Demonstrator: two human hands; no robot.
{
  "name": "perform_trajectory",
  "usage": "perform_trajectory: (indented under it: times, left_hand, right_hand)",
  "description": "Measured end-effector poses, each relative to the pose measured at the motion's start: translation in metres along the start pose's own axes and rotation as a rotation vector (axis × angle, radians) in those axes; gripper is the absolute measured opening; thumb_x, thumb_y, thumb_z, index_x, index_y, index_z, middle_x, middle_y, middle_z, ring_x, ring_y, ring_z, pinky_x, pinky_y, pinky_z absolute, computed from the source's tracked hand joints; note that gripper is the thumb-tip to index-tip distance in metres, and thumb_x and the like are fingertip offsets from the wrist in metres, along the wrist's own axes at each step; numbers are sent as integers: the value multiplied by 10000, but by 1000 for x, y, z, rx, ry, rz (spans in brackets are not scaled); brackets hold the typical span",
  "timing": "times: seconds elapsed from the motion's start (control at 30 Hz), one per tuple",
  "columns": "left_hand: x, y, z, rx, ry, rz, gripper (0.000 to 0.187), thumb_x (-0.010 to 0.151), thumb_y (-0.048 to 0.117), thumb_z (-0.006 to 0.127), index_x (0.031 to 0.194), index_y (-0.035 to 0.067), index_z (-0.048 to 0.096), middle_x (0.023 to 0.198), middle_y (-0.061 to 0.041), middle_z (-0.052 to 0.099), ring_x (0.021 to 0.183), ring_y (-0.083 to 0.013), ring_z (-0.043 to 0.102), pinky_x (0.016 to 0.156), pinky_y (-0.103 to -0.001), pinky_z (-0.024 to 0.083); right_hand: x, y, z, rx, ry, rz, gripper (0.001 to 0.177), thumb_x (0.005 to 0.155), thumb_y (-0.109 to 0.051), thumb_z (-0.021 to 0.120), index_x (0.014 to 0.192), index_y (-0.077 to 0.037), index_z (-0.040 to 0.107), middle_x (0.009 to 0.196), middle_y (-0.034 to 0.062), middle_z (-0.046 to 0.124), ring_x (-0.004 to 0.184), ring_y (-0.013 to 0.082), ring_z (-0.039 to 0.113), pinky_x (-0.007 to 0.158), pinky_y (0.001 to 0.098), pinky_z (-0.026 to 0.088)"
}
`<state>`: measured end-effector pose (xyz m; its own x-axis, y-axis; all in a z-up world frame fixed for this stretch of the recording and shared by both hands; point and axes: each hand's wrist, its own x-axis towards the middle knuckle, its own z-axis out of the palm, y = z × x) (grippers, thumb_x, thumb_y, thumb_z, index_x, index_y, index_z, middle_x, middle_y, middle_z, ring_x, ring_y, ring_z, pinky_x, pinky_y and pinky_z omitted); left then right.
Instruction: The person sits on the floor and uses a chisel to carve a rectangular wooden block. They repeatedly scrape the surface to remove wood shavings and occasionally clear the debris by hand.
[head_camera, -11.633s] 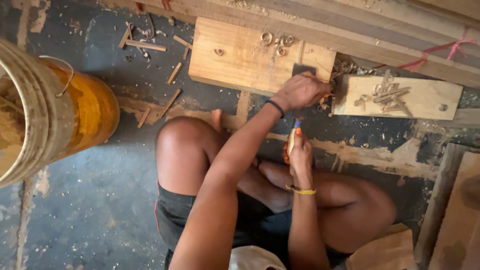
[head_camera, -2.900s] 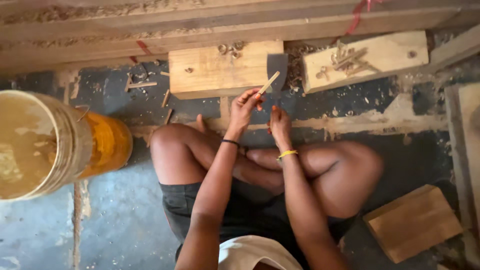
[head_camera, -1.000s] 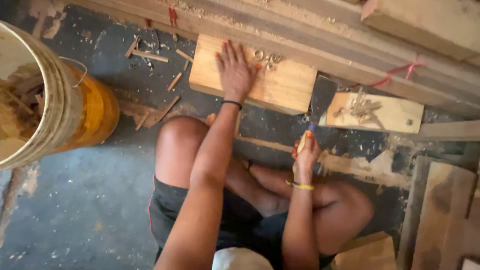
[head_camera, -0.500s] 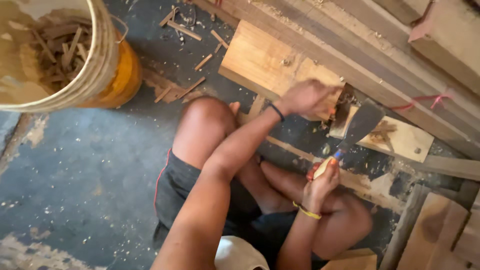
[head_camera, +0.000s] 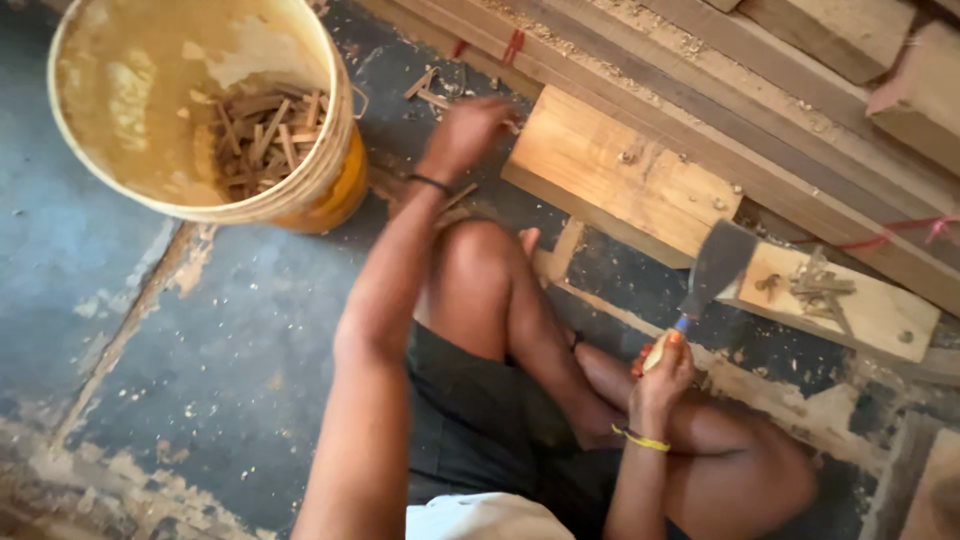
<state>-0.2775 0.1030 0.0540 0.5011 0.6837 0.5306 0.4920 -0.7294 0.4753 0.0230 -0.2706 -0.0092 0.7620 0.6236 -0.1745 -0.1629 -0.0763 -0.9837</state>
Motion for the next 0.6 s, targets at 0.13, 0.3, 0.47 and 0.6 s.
perform_trajectory:
  times: [0.13,0.3,0.47,0.6]
  left_hand:
    - [-43,-74,-12,197,73,-66,152,877,111,686,1024,110,726,1038,-134,725,914,-353,701,790,-467,548]
    - [-72,-114,-6,192,189,-385,256,927,34,597,1140,108,719,1123,-133,709,1040,-364,684,918,-467,537]
    - [-58,-147,15,424,289,-510,305,918,124,651,1220,124,695,1242,-100,672,1087,-336,626,925,-493,476]
    - [-50,-169,18,441,199,-592,273,846,235,747,1109,166,720,1128,-53,680,1082,-328,598,903,-503,443]
  right_hand:
    - [3,8,7,-63,11,27,257,1074,-343,536,996,-102,577,704,33,563,482,103,474,394,242,374]
    - [18,11,14,-163,51,104,285,1074,-350,537,985,-82,567,705,37,551,452,108,450,369,251,341]
    - [37,24,27,-233,95,132,304,1080,-357,539,972,-75,575,700,48,547,449,110,444,367,252,330]
    - [40,24,41,-218,80,125,292,1088,-355,531,979,-86,569,716,45,559,464,107,452,384,247,340]
